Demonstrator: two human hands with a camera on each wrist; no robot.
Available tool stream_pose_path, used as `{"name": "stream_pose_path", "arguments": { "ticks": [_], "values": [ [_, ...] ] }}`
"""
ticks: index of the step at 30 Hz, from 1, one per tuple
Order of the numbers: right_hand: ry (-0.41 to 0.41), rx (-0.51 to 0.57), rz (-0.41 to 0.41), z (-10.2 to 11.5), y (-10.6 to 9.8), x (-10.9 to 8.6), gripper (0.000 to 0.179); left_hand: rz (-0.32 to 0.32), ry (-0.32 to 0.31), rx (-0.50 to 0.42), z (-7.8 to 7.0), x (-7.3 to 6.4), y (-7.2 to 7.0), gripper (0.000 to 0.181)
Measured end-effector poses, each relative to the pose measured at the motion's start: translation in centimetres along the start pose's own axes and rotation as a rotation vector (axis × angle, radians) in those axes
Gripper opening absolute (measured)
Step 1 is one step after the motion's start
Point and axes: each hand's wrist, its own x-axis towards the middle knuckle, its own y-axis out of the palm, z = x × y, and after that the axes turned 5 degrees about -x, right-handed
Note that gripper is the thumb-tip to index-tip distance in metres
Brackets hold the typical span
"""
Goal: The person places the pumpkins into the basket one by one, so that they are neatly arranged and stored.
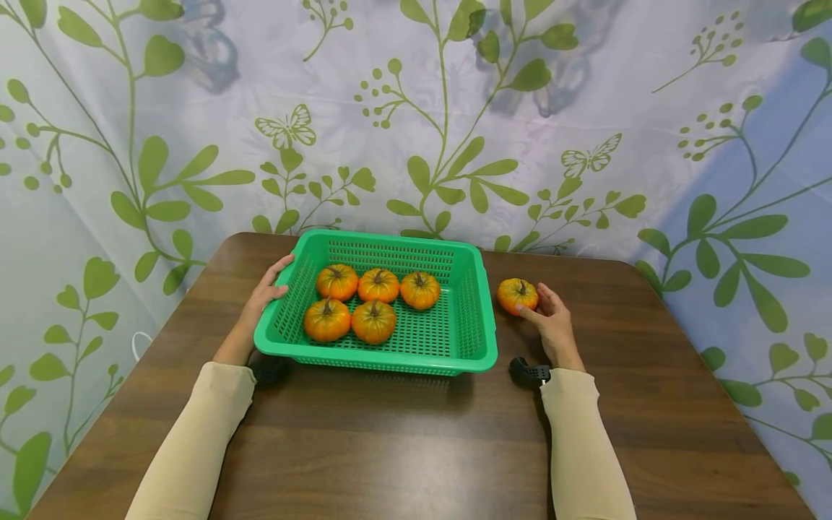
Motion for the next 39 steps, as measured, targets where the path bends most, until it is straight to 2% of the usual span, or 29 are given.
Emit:
{"name": "stream_pose_path", "arguments": {
  "ticks": [7, 15, 19, 23, 26, 30, 39],
  "values": [
    [-0.005, -0.078, 0.021, 0.0, 0.0, -0.1, 0.085, 0.021, 0.007, -0.011, 0.0, -0.1, 0.0, 0.057],
    [0.008, -0.109, 0.033, -0.1, 0.0, -0.1, 0.087, 0.037, 0.016, -0.015, 0.1, -0.2, -0.1, 0.056],
    [0.035, -0.101, 0.034, 0.3, -0.1, -0.2, 0.086, 0.032, 0.010, -0.013, 0.0, -0.2, 0.0, 0.055],
    [0.058, -0.081, 0.028, 1.8, 0.1, -1.1, 0.086, 0.026, 0.013, -0.014, 0.0, 0.1, 0.0, 0.056],
    [0.049, -0.066, 0.008, 1.6, 0.1, -1.2, 0.084, 0.024, 0.013, -0.024, -0.1, 0.2, 0.0, 0.057],
    [0.016, -0.048, -0.017, 0.0, 0.0, -0.5, 0.083, 0.019, 0.007, -0.011, -0.1, 0.1, -0.1, 0.058],
    [-0.033, -0.003, -0.034, -0.4, 0.0, -0.8, 0.081, 0.012, -0.006, -0.007, 0.0, 0.1, -0.1, 0.056]
  ]
}}
